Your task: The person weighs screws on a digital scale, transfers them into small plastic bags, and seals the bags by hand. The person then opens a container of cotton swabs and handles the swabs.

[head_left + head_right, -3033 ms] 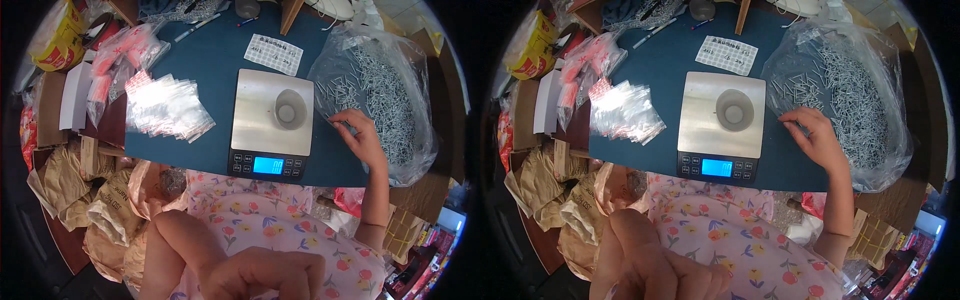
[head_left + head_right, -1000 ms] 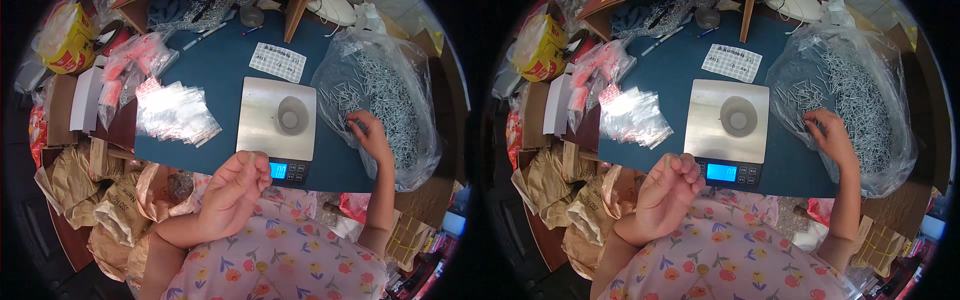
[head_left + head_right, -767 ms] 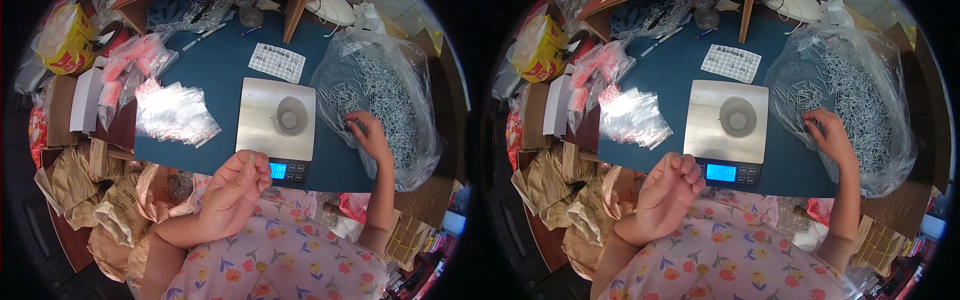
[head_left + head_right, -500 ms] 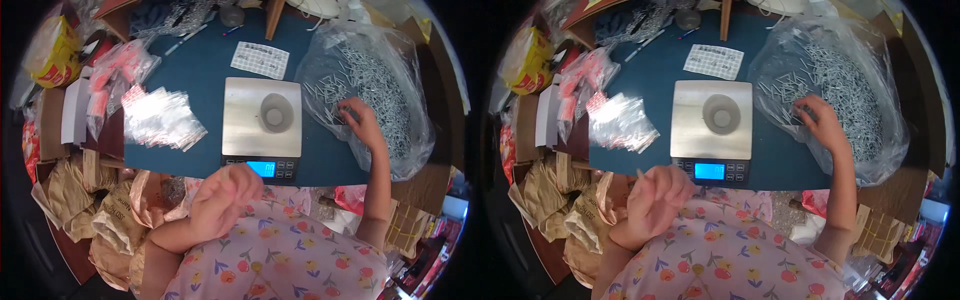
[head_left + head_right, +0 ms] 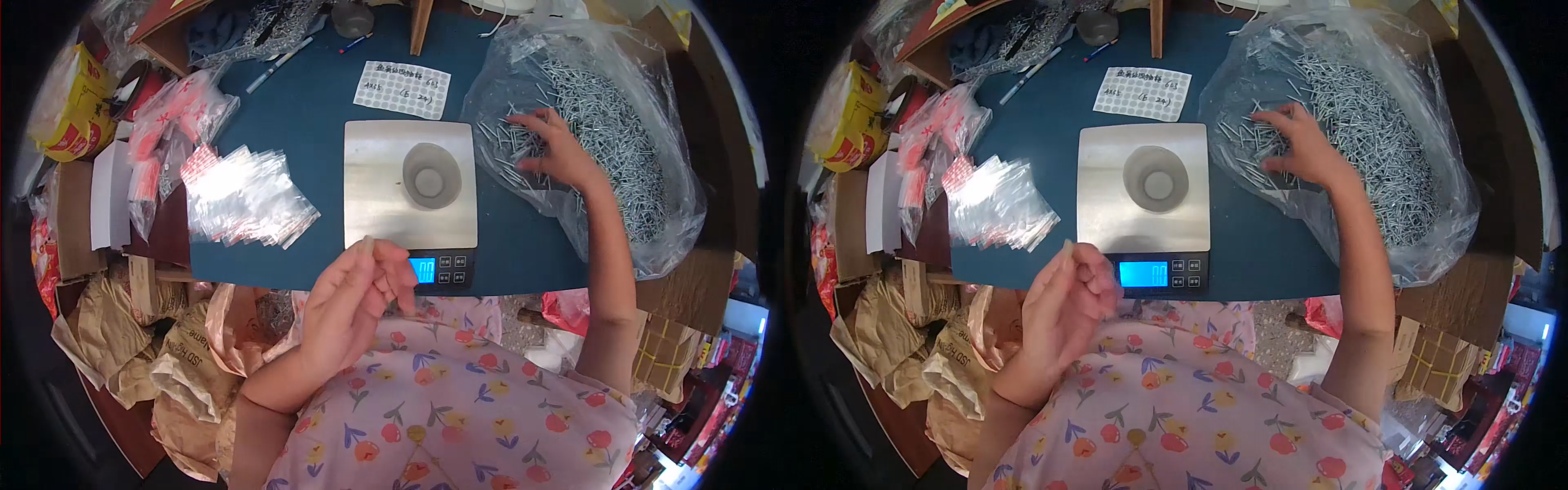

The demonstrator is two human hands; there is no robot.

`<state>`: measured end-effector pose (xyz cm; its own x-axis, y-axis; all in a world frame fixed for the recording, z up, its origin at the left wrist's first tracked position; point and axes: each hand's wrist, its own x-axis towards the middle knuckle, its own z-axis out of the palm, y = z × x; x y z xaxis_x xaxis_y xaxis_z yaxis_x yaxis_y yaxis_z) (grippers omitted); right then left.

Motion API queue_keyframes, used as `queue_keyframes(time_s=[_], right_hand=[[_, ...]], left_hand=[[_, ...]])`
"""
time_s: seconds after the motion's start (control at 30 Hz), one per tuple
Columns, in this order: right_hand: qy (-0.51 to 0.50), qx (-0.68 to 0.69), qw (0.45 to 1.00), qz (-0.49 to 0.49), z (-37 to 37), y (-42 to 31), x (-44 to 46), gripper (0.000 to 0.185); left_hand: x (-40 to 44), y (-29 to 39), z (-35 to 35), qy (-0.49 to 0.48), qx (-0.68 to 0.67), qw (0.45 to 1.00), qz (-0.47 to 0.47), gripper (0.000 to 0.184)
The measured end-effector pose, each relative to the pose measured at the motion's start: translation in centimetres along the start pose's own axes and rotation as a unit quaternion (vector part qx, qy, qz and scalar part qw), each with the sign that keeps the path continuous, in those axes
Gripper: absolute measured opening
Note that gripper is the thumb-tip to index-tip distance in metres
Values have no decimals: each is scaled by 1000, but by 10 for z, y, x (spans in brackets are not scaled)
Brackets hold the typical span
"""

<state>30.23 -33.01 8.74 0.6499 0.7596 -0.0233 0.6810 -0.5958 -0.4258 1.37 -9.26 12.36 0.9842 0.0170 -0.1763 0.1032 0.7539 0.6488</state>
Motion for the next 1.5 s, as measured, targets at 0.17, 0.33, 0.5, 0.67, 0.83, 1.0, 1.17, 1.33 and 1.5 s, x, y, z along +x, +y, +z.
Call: queue_keyframes(time_s=[0.17, 0.33, 0.5, 0.67, 0.83, 1.0, 1.17, 1.33, 1.5], right_hand=[[28, 65, 997, 27, 14, 7, 7, 41], [47, 102, 991, 65, 9, 14, 5, 24], [15, 218, 962, 161, -11, 14, 3, 18], [27, 327, 939, 101, -21, -16, 2, 16], [-27, 288, 954, -74, -21, -99, 10, 20], [-28, 155, 976, -151, 12, -138, 20, 27], [35, 193, 978, -69, -16, -122, 11, 25], [11, 81, 994, 76, -33, -64, -13, 31], [84, -33, 994, 68, 10, -30, -25, 44]], left_hand=[[-2, -1, -8, 4, -47, 999, -4, 36], [-3, 7, 1, 68, -35, 997, -13, 26], [-5, 1, -7, 81, -29, 996, 6, 12], [-9, -1, -24, 93, -2, 995, 25, 9], [-13, -2, -35, 134, 40, 989, 45, 12], [-14, -4, -40, 154, 72, 982, 82, 14], [-15, 2, -57, 188, 196, 950, 154, 13], [-20, 14, -80, 237, 410, 865, 167, 10], [-23, 28, -92, 270, 630, 709, 165, 9]])
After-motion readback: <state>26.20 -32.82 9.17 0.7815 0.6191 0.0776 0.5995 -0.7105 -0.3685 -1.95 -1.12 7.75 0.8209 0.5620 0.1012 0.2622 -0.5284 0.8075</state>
